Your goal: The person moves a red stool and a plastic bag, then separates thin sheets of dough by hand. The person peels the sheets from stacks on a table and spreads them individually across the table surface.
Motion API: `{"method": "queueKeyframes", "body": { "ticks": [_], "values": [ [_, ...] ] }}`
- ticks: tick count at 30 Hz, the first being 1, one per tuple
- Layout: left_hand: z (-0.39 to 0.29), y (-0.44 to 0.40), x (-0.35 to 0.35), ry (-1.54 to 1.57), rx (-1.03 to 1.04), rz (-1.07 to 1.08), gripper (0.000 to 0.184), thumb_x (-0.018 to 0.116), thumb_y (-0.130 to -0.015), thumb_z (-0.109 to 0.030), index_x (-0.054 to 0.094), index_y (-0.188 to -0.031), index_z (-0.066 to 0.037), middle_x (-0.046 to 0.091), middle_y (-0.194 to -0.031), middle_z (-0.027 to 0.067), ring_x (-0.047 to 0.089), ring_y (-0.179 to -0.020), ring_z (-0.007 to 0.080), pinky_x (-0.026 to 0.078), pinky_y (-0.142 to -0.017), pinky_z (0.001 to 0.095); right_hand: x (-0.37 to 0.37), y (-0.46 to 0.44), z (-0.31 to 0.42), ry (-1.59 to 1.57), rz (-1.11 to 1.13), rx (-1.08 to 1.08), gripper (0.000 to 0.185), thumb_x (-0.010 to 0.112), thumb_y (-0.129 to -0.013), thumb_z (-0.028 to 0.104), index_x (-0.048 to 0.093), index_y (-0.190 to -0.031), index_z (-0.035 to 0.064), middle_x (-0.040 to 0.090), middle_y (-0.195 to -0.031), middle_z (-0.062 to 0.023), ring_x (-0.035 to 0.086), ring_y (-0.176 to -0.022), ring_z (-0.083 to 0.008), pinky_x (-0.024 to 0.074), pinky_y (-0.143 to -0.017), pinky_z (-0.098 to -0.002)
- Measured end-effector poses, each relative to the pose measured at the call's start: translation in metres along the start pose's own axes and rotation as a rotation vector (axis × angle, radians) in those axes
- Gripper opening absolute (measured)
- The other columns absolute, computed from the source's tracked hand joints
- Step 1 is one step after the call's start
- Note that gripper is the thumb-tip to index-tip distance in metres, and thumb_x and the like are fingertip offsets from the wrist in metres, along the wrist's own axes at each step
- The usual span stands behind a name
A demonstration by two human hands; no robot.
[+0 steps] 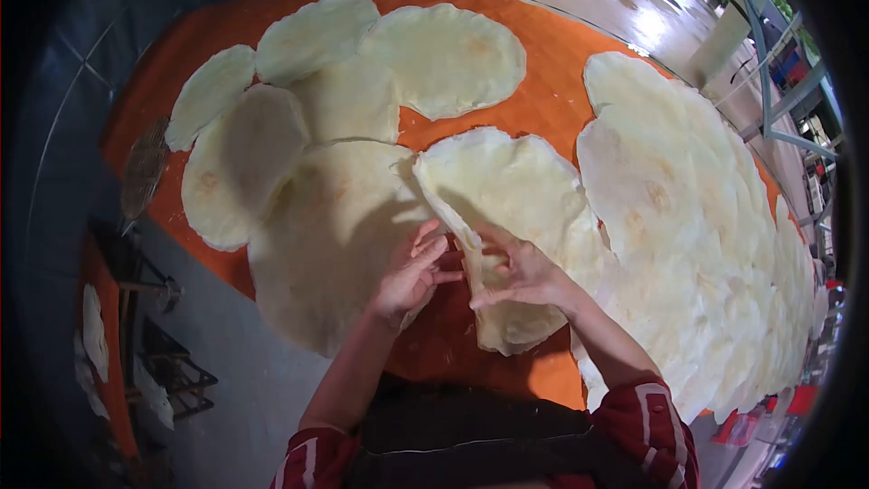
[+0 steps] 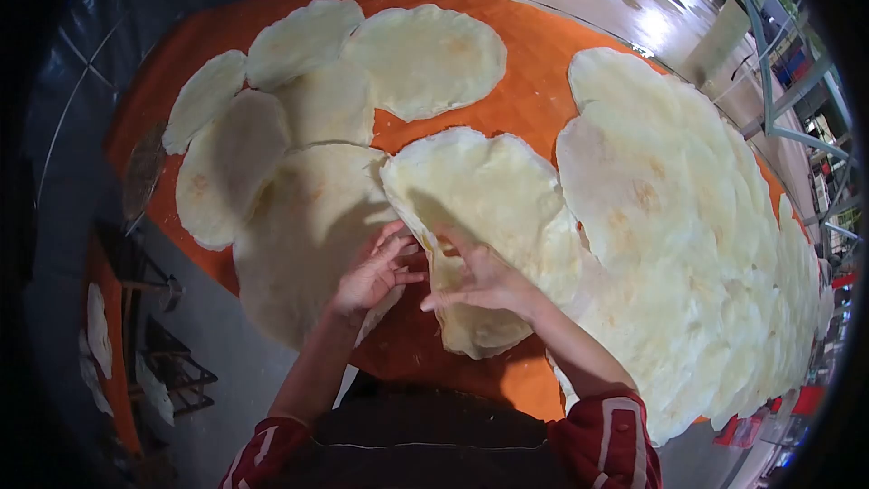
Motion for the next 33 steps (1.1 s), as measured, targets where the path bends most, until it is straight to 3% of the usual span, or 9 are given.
{"method": "queueKeyframes", "body": {
  "ticks": [3, 10, 16, 19, 21, 23, 24, 25, 33],
  "values": [
    [-0.009, -0.001, 0.009, -0.174, 0.020, -0.120, 0.052, 0.058, -0.079, -0.012, 0.029, -0.121, -0.004, 0.051, -0.104, 0.0091, 0.054, -0.093, 0.0210, 0.049, -0.070, 0.0354, 0.012, -0.018, -0.018, 0.116, -0.207, -0.139, 0.109, 0.082, -0.048, 0.033, 0.019, -0.131, 0.0025, 0.035, -0.127, -0.0161, 0.040, -0.113, -0.0288, 0.0388, -0.087, -0.0349],
    [-0.004, -0.004, -0.021, -0.114, 0.014, -0.002, 0.047, 0.057, -0.074, -0.006, 0.035, -0.116, -0.003, 0.053, -0.104, 0.0109, 0.055, -0.091, 0.0216, 0.049, -0.071, 0.0351, 0.029, -0.027, -0.037, -0.263, -0.165, 0.006, 0.108, 0.082, -0.050, 0.029, 0.016, -0.132, 0.0056, 0.036, -0.125, -0.0167, 0.043, -0.110, -0.0260, 0.0417, -0.083, -0.0323],
    [-0.001, -0.007, -0.032, -0.122, 0.026, -0.045, 0.041, 0.046, -0.069, 0.005, 0.045, -0.110, -0.002, 0.056, -0.100, 0.0118, 0.056, -0.090, 0.0210, 0.047, -0.075, 0.0340, 0.045, -0.037, -0.067, -0.566, -0.212, -0.098, 0.069, 0.065, -0.066, 0.009, 0.031, -0.125, 0.0013, 0.056, -0.099, -0.0159, 0.056, -0.090, -0.0240, 0.0449, -0.074, -0.0303],
    [0.001, 0.000, -0.021, -0.512, 0.109, -0.216, 0.032, 0.047, -0.071, 0.002, 0.051, -0.103, -0.001, 0.058, -0.095, 0.0102, 0.056, -0.085, 0.0184, 0.046, -0.074, 0.0311, 0.051, -0.032, -0.026, 0.339, -0.423, 0.079, 0.053, 0.054, -0.066, 0.002, 0.040, -0.117, -0.0005, 0.059, -0.073, -0.0165, 0.059, -0.066, -0.0269, 0.0467, -0.061, -0.0329],
    [0.006, 0.004, -0.018, -0.940, 0.158, -0.328, 0.023, 0.050, -0.074, -0.004, 0.055, -0.096, 0.000, 0.059, -0.089, 0.0085, 0.056, -0.080, 0.0162, 0.045, -0.072, 0.0287, 0.052, -0.039, -0.035, 0.375, -0.456, -0.021, 0.041, 0.056, -0.066, 0.004, 0.048, -0.106, -0.0008, 0.058, -0.067, -0.0154, 0.058, -0.061, -0.0266, 0.0460, -0.057, -0.0342],
    [0.014, 0.005, -0.059, -0.821, 0.235, -0.300, 0.021, 0.052, -0.078, -0.007, 0.056, -0.096, 0.001, 0.060, -0.089, 0.0075, 0.056, -0.078, 0.0166, 0.044, -0.072, 0.0289, 0.043, -0.044, -0.044, 0.421, -0.510, -0.119, 0.029, 0.057, -0.066, 0.005, 0.056, -0.094, -0.0010, 0.057, -0.062, -0.0144, 0.057, -0.055, -0.0263, 0.0454, -0.053, -0.0356],
    [0.015, 0.003, -0.079, -0.648, 0.250, -0.278, 0.021, 0.052, -0.079, -0.008, 0.056, -0.097, 0.001, 0.060, -0.088, 0.0078, 0.056, -0.078, 0.0167, 0.045, -0.072, 0.0293, 0.011, -0.031, -0.040, -0.109, -0.449, 0.157, 0.019, 0.061, -0.069, 0.010, 0.060, -0.084, -0.0005, 0.061, -0.069, -0.0098, 0.059, -0.062, -0.0198, 0.0470, -0.058, -0.0320],
    [-0.015, 0.021, -0.039, -0.308, 0.153, -0.152, 0.022, 0.053, -0.079, -0.010, 0.056, -0.098, 0.001, 0.059, -0.090, 0.0084, 0.056, -0.081, 0.0180, 0.046, -0.072, 0.0309, -0.015, -0.028, -0.066, -0.439, -0.435, 0.038, 0.020, 0.062, -0.071, 0.013, 0.060, -0.084, -0.0014, 0.063, -0.079, -0.0080, 0.059, -0.071, -0.0150, 0.0467, -0.067, -0.0276],
    [-0.077, 0.062, -0.091, -0.439, 0.132, -0.348, 0.042, 0.059, -0.070, -0.008, 0.047, -0.110, 0.002, 0.056, -0.096, 0.0115, 0.056, -0.085, 0.0209, 0.048, -0.072, 0.0331, -0.255, 0.123, 0.075, -0.004, -0.818, 0.023, 0.017, 0.065, -0.067, 0.008, 0.057, -0.080, 0.0005, 0.059, -0.085, -0.0053, 0.057, -0.077, -0.0157, 0.0454, -0.074, -0.0247]
  ]
}}
Point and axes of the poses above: each hand's wrist, its own y-axis away from the middle knuckle, its own x-axis out of the palm, z = x × y, the point moved 4 cm from there along -y, towards the middle knuckle
